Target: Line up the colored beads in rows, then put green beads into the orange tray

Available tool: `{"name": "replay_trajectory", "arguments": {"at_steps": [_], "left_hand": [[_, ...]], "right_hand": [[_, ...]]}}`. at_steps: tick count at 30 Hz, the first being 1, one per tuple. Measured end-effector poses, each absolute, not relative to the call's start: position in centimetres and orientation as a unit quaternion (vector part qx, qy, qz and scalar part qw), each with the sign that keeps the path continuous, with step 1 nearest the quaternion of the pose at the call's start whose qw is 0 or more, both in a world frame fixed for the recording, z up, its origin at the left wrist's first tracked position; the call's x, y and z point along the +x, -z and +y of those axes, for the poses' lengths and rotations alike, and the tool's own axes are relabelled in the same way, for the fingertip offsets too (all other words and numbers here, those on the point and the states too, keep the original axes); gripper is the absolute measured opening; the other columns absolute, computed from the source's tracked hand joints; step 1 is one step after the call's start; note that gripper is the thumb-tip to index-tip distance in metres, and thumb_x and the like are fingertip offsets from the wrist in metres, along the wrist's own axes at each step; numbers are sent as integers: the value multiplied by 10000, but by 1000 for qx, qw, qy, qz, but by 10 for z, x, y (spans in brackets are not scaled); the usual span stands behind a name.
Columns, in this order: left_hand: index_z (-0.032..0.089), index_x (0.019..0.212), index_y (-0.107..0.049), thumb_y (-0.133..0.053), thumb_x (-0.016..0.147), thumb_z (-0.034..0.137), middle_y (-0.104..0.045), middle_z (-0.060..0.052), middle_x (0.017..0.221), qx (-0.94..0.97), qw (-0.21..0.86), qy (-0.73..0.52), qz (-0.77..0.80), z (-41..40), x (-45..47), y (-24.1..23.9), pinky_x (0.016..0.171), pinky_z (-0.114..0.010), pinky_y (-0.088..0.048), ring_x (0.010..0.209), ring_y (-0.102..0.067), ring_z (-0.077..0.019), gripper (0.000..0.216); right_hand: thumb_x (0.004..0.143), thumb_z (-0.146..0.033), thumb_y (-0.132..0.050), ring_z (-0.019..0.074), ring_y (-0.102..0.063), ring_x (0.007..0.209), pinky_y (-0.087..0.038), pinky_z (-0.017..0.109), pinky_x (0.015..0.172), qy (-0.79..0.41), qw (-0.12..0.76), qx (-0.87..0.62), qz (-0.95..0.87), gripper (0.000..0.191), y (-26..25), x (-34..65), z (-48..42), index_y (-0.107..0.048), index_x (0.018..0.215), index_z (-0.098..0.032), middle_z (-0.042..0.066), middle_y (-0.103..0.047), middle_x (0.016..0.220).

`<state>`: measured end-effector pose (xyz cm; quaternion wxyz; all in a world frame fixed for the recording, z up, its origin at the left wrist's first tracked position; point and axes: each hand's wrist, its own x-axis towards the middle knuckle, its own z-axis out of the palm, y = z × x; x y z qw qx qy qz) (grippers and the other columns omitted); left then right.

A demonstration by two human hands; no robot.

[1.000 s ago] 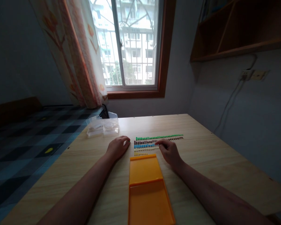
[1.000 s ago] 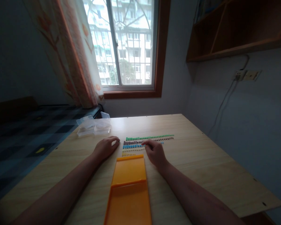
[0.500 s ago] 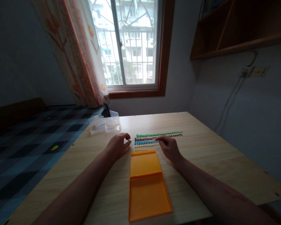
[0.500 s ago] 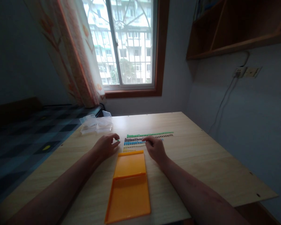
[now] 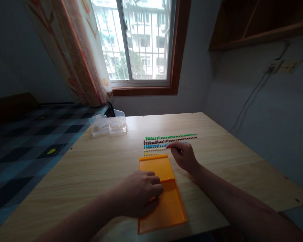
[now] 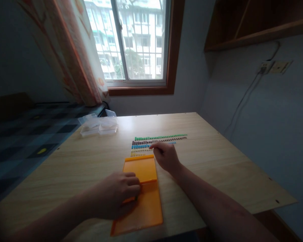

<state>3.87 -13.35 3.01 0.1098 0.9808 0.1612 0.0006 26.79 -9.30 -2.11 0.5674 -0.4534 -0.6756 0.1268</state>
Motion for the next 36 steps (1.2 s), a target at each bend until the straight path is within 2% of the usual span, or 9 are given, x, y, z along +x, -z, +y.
{"name": "replay_trajectory", "arguments": {"at_steps": [3, 7, 9, 12, 15, 18, 22, 29, 36], "left_hand": [[234, 848, -606, -600, 893, 260, -692, -36, 858, 986, 79, -2, 148, -133, 39, -26, 653, -335, -466, 768, -623, -211, 53], [217, 847, -588, -614, 889, 369, -668, -26, 864, 988, 50, -42, 143, -124, 33, -28, 585, -313, -420, 730, -605, -193, 160], [204, 790, -565, -525, 939, 340, -642, -24, 823, 978, 36, -98, 182, -113, 26, -28, 556, -294, -380, 660, -568, -161, 205], [191, 708, -525, -480, 957, 315, -582, -3, 704, 955, 41, -158, 248, -91, 14, -25, 519, -272, -304, 574, -499, -122, 282], [178, 595, -457, -512, 938, 309, -522, 15, 597, 952, 86, -130, 264, -75, 6, -19, 513, -255, -280, 525, -443, -98, 372], [174, 560, -448, -563, 898, 309, -523, 14, 563, 950, 103, -77, 286, -67, 5, -15, 524, -254, -280, 525, -430, -102, 381], [179, 567, -493, -570, 888, 349, -566, -6, 587, 948, 96, -35, 303, -66, 7, -12, 548, -263, -301, 549, -456, -119, 371], [184, 575, -514, -577, 867, 350, -601, -15, 618, 948, 88, -22, 305, -68, 11, -9, 550, -273, -304, 567, -479, -134, 341], [184, 557, -506, -571, 861, 349, -581, -11, 590, 947, 84, -19, 311, -70, 12, -11, 539, -275, -298, 542, -447, -132, 351]], "right_hand": [[814, -145, -501, 87, -445, 462, -321, 214, 474, -113, 573, -446, -678, 262, 18, 269, -97, -760, 780, -174, -24, -611, 555], [791, -106, -493, 80, -427, 447, -311, 205, 470, -96, 570, -424, -697, 261, 11, 274, -103, -746, 763, -166, -34, -581, 528], [768, -83, -485, 79, -427, 453, -315, 205, 480, -104, 547, -385, -736, 260, 3, 277, -109, -731, 740, -164, -37, -556, 521], [736, -73, -479, 77, -431, 473, -315, 212, 496, -145, 443, -293, -835, 259, -9, 275, -123, -720, 732, -167, -33, -542, 552], [718, -110, -510, 86, -455, 508, -320, 234, 523, -154, 298, -234, -912, 239, -17, 268, -140, -731, 764, -189, -27, -572, 603], [729, -156, -536, 100, -476, 543, -315, 261, 547, -135, 190, -239, -943, 258, -18, 259, -153, -758, 838, -230, -24, -618, 670], [748, -191, -546, 109, -473, 563, -288, 283, 550, -117, 100, -268, -951, 286, -17, 252, -157, -773, 903, -273, -21, -653, 750], [796, -200, -542, 109, -469, 585, -244, 294, 546, -82, 66, -288, -952, 209, -18, 248, -156, -739, 859, -236, -6, -640, 769], [856, -206, -545, 118, -488, 616, -235, 298, 573, -52, 87, -300, -948, 253, -10, 240, -157, -730, 1014, -276, -10, -656, 810]]}}
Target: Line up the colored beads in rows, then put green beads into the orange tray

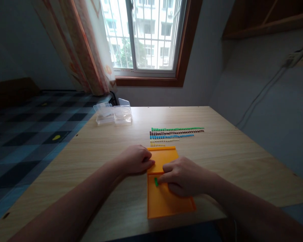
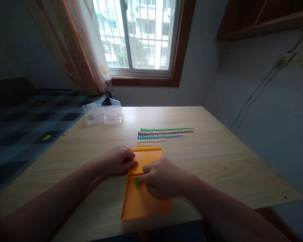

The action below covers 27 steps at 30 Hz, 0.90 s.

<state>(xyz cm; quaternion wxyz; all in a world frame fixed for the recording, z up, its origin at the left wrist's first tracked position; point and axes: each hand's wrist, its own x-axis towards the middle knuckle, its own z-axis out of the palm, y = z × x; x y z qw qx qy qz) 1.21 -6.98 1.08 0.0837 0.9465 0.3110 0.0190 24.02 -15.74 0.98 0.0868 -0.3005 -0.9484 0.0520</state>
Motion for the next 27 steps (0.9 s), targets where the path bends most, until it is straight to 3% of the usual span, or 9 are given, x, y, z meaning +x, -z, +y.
{"name": "replay_trajectory", "arguments": {"at_steps": [7, 15, 27], "left_hand": [[188, 558, -496, -564, 847, 343, -592, -10, 594, 947, 77, -15, 311, -71, 12, -12, 539, -282, -291, 546, -441, -136, 336], [194, 565, -548, -557, 842, 337, -595, -21, 601, 946, 78, -11, 315, -70, 13, -10, 547, -293, -286, 553, -455, -148, 312], [187, 556, -549, -548, 853, 346, -590, -21, 592, 947, 78, -9, 311, -69, 13, -9, 543, -288, -276, 545, -441, -140, 337]], "right_hand": [[894, -243, -551, 136, -530, 649, -216, 303, 573, -17, 82, -316, -945, 293, -4, 232, -160, -694, 1144, -297, 0, -684, 871], [925, -235, -520, 153, -595, 709, -300, 294, 603, -16, 74, -321, -944, 325, -1, 222, -163, -661, 1214, -285, 12, -715, 911], [924, -235, -533, 152, -617, 694, -329, 292, 608, -13, 82, -309, -948, 302, 2, 223, -162, -659, 1199, -243, 17, -733, 876]]}}
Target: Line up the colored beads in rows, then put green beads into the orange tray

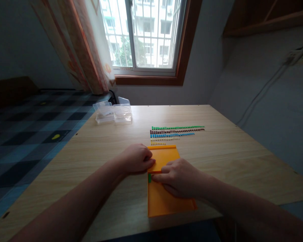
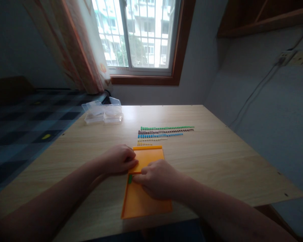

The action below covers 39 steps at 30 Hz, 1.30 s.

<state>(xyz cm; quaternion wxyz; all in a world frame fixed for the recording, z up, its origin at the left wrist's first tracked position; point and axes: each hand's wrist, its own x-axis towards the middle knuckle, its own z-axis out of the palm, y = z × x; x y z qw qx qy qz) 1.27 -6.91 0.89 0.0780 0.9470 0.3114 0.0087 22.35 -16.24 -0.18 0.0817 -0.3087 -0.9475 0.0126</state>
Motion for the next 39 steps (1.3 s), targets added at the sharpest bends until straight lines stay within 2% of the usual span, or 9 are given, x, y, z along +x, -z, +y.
{"name": "replay_trajectory", "arguments": {"at_steps": [9, 20, 24, 28, 32, 34, 39], "left_hand": [[191, 567, -571, -552, 844, 327, -618, -28, 603, 943, 87, -16, 320, -68, 11, -5, 553, -289, -288, 548, -451, -143, 309], [184, 546, -558, -569, 833, 322, -558, -11, 556, 943, 85, -35, 319, -67, 9, -1, 508, -292, -256, 499, -381, -126, 319], [181, 552, -574, -555, 847, 330, -562, -15, 551, 943, 87, -36, 318, -66, 8, -2, 510, -294, -259, 493, -372, -122, 331], [177, 599, -627, -484, 904, 318, -637, -44, 612, 941, 105, -38, 319, -64, 7, -4, 542, -285, -295, 533, -449, -134, 364], [174, 632, -672, -479, 909, 323, -676, -74, 655, 933, 90, -49, 346, -59, 6, -4, 558, -288, -310, 558, -496, -150, 370], [174, 614, -668, -497, 896, 324, -663, -73, 630, 932, 80, -52, 350, -58, 7, -4, 546, -288, -298, 540, -482, -149, 363], [171, 592, -640, -478, 912, 320, -649, -62, 613, 926, 91, -71, 359, -55, 7, -1, 549, -273, -307, 542, -483, -142, 388]], "right_hand": [[922, -242, -541, 157, -622, 703, -338, 302, 590, -2, 76, -316, -946, 258, 2, 221, -163, -661, 1150, -234, 21, -728, 880], [887, -252, -546, 159, -620, 682, -318, 301, 576, 17, 95, -308, -947, 271, 9, 221, -160, -646, 1139, -244, 2, -720, 845], [879, -235, -550, 139, -600, 631, -332, 287, 563, 18, 151, -296, -943, 293, 10, 226, -157, -673, 1144, -257, -5, -703, 792], [888, -180, -497, 129, -572, 588, -363, 267, 566, 13, 270, -318, -909, 293, -4, 237, -146, -728, 1062, -224, 3, -679, 713], [901, -169, -498, 122, -616, 667, -425, 241, 627, -19, 346, -403, -847, 294, -25, 250, -113, -757, 1035, -204, 27, -735, 809], [893, -166, -535, 124, -624, 686, -431, 244, 648, -26, 329, -465, -822, 280, -35, 253, -87, -771, 1035, -219, 19, -744, 822], [893, -194, -595, 144, -650, 818, -451, 249, 735, -59, 212, -552, -805, 258, -47, 246, -14, -790, 1061, -204, 47, -760, 972]]}}
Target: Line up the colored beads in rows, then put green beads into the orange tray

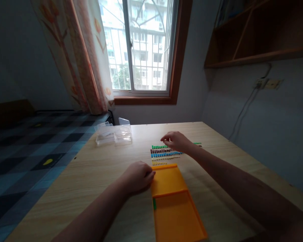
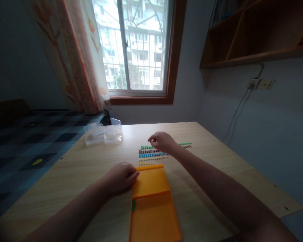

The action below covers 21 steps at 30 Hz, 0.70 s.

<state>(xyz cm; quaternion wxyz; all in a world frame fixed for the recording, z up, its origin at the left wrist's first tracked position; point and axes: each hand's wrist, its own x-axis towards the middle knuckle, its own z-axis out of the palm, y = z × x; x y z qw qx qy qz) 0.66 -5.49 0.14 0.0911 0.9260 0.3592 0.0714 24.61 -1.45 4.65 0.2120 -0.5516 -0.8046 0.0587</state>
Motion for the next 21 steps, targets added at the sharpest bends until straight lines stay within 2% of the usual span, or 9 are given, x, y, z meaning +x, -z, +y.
{"name": "replay_trajectory", "arguments": {"at_steps": [5, 12, 21], "left_hand": [[168, 569, -598, -453, 923, 297, -616, -43, 578, 918, 109, -80, 373, -51, 5, 1, 541, -267, -288, 508, -424, -125, 405], [168, 561, -568, -453, 918, 298, -596, -31, 564, 912, 135, -93, 375, -51, 4, 2, 539, -267, -273, 500, -392, -117, 397], [164, 561, -610, -471, 908, 299, -620, -40, 567, 912, 132, -105, 373, -50, 5, 6, 532, -281, -242, 483, -353, -115, 397]], "right_hand": [[863, -214, -643, 153, -676, 829, -447, 228, 696, -92, 147, -559, -811, 249, -39, 223, 36, -806, 1051, -197, 51, -780, 967], [798, -309, -730, 160, -686, 828, -424, 221, 630, -118, 70, -568, -811, 264, -29, 205, 59, -812, 1029, -213, 39, -788, 947], [788, -351, -753, 167, -692, 918, -451, 212, 698, -89, 38, -605, -790, 261, -23, 195, 64, -804, 1031, -268, 13, -781, 1035]]}}
